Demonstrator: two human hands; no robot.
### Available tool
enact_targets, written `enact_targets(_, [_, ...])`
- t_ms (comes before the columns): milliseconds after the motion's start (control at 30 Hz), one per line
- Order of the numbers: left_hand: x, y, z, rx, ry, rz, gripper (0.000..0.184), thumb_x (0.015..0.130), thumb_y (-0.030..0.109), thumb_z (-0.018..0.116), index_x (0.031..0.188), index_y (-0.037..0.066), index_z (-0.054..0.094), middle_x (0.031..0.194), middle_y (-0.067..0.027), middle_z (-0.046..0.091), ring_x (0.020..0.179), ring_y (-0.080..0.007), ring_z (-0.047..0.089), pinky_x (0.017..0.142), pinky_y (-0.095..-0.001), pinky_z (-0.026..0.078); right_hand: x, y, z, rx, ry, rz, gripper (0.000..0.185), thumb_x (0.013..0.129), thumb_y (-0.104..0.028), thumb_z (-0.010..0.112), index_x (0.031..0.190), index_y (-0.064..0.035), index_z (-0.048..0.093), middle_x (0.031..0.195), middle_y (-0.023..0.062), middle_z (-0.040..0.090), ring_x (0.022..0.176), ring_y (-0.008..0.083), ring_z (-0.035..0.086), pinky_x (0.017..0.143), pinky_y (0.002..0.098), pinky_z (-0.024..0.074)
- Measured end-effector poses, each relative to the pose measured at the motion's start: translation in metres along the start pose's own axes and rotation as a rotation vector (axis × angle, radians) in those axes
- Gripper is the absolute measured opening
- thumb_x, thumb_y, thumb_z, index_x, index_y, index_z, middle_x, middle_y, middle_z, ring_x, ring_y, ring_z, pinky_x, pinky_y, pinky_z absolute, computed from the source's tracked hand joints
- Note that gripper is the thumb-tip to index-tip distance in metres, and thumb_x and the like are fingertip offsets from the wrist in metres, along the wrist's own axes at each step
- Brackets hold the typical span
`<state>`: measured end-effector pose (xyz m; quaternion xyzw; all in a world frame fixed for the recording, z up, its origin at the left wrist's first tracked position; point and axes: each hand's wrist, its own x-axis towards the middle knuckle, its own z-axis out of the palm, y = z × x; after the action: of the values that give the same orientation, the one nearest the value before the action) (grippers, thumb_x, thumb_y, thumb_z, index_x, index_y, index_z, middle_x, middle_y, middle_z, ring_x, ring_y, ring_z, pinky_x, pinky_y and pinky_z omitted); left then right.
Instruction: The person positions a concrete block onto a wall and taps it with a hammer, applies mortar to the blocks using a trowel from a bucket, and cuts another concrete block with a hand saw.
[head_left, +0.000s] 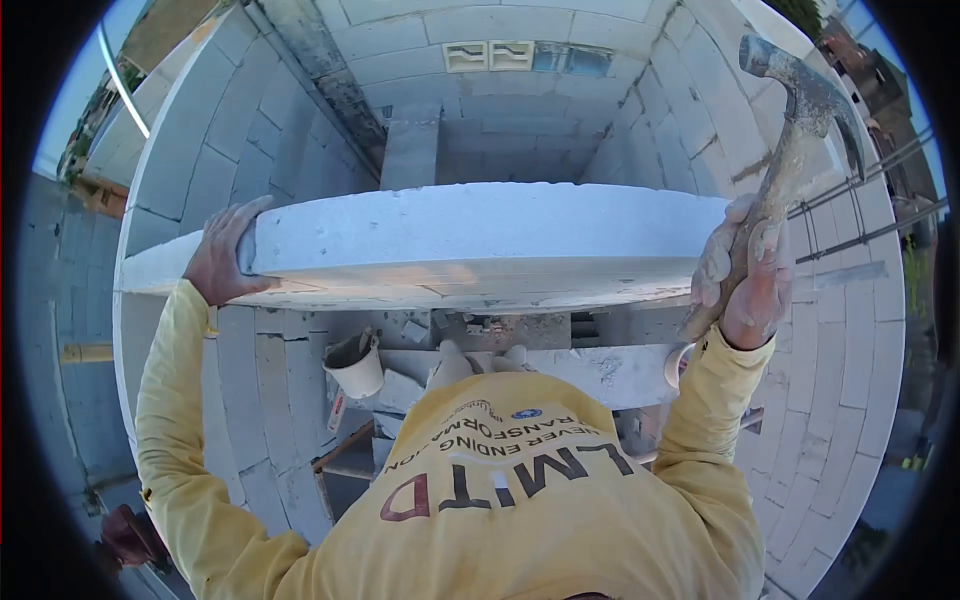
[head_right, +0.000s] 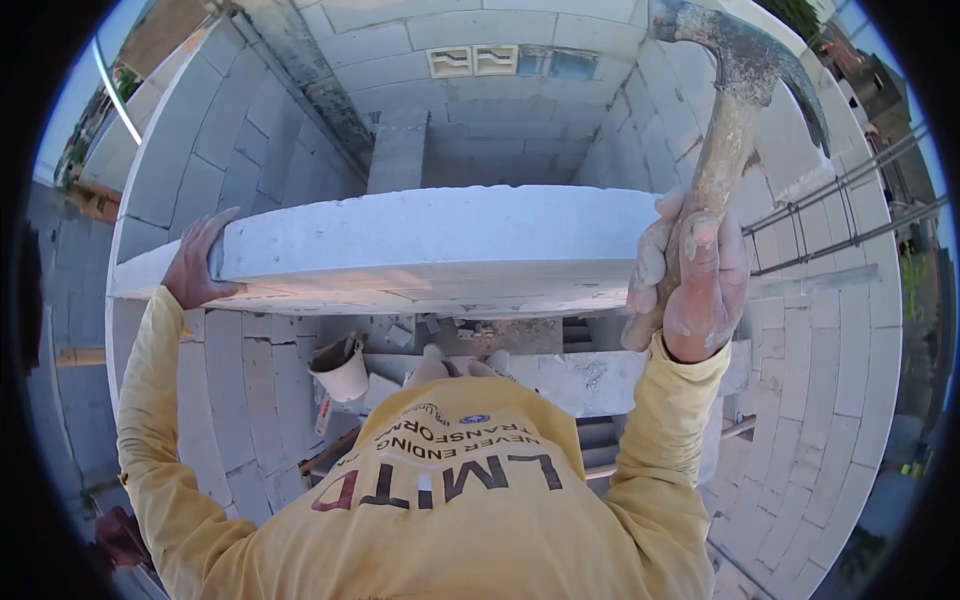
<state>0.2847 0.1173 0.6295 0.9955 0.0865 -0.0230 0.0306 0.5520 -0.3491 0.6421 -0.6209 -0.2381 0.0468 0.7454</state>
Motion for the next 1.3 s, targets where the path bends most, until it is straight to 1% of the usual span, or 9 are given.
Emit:
enact_targets(67, [0.003,0.003,0.001,-0.092,0.009,-0.018,0.109,0.047,0.019,0.084,0.143,0.006,0.034,0.128,-0.0169,0.052,0.119,-0.0370,0.047,0.108,-0.0452,0.033,-0.016,0.001,-0.043,0.093,0.266,0.019,0.045,0.098,-0.045,0.048,0.106,-0.0006,0.050,0.060,0.0026,0.047,0.040,0.0101,0.042,0.036,0.0240,0.0364])
enact_targets(267, [0.015,0.015,0.007,-0.086,0.012,0.057,0.112,0.049,0.035,0.082,0.143,0.002,0.033,0.130,-0.0196,0.051,0.121,-0.0381,0.047,0.104,-0.0462,0.036,-0.087,0.026,-0.164,0.208,0.942,0.212,0.034,0.097,-0.038,0.049,0.106,-0.0057,0.049,0.063,0.0007,0.043,0.043,0.0115,0.042,0.038,0.0264,0.0373])
enact_targets(367, [0.015,0.007,0.014,0.022,-0.040,0.053,0.105,0.054,0.041,0.080,0.139,-0.001,0.036,0.129,-0.0215,0.051,0.119,-0.0401,0.048,0.102,-0.0471,0.037,-0.127,0.062,-0.215,0.237,0.983,0.452,0.032,0.096,-0.038,0.051,0.105,-0.0074,0.049,0.064,-0.0007,0.044,0.043,0.0105,0.042,0.038,0.0261,0.0375])
enact_targets(500, [0.011,-0.003,0.020,0.033,-0.032,0.040,0.100,0.056,0.042,0.079,0.135,-0.002,0.037,0.126,-0.0218,0.050,0.117,-0.0412,0.048,0.101,-0.0478,0.037,-0.150,0.099,-0.236,0.262,0.662,0.678,0.028,0.095,-0.038,0.048,0.099,-0.0098,0.047,0.065,0.0002,0.044,0.045,0.0114,0.042,0.039,0.0291,0.0377])
enact_targets(700, [0.016,0.011,0.014,-0.009,-0.060,0.013,0.096,0.057,0.043,0.078,0.133,-0.001,0.038,0.121,-0.0213,0.050,0.113,-0.0415,0.048,0.097,-0.0488,0.038,-0.112,0.140,-0.207,0.356,0.619,0.692,0.031,0.095,-0.039,0.052,0.101,-0.0081,0.050,0.061,-0.0016,0.045,0.042,0.0100,0.044,0.034,0.0260,0.0393])
enact_targets(800, [0.012,0.003,0.020,0.016,-0.053,0.015,0.094,0.057,0.042,0.078,0.131,-0.001,0.039,0.119,-0.0209,0.049,0.111,-0.0414,0.048,0.096,-0.0486,0.038,-0.098,0.123,-0.186,0.107,-0.045,0.901,0.033,0.095,-0.040,0.050,0.101,-0.0076,0.050,0.060,0.0000,0.047,0.041,0.0110,0.046,0.034,0.0276,0.0418])
enact_targets(1067, [0.009,-0.003,0.024,0.046,0.011,0.062,0.095,0.059,0.048,0.077,0.130,-0.001,0.039,0.117,-0.0206,0.049,0.110,-0.0409,0.049,0.095,-0.0485,0.038,-0.093,0.130,-0.222,0.347,0.389,0.804,0.029,0.096,-0.037,0.048,0.100,-0.0081,0.050,0.059,0.0005,0.047,0.038,0.0108,0.045,0.032,0.0278,0.0417])
enact_targets(1200, [0.011,-0.002,0.023,0.065,0.004,0.088,0.099,0.063,0.062,0.074,0.130,-0.002,0.039,0.117,-0.0205,0.049,0.109,-0.0410,0.049,0.094,-0.0489,0.038,-0.094,0.121,-0.184,0.177,-0.003,0.945,0.029,0.097,-0.037,0.048,0.099,-0.0080,0.050,0.055,-0.0005,0.045,0.035,0.0109,0.043,0.031,0.0279,0.0407])
enact_targets(1300, [0.011,-0.003,0.022,0.081,-0.020,0.085,0.102,0.064,0.067,0.071,0.131,-0.002,0.038,0.118,-0.0204,0.049,0.109,-0.0410,0.049,0.094,-0.0491,0.038,-0.096,0.125,-0.188,0.220,0.061,0.958,0.029,0.097,-0.036,0.050,0.101,-0.0080,0.051,0.054,-0.0008,0.045,0.035,0.0107,0.043,0.031,0.0274,0.0393])
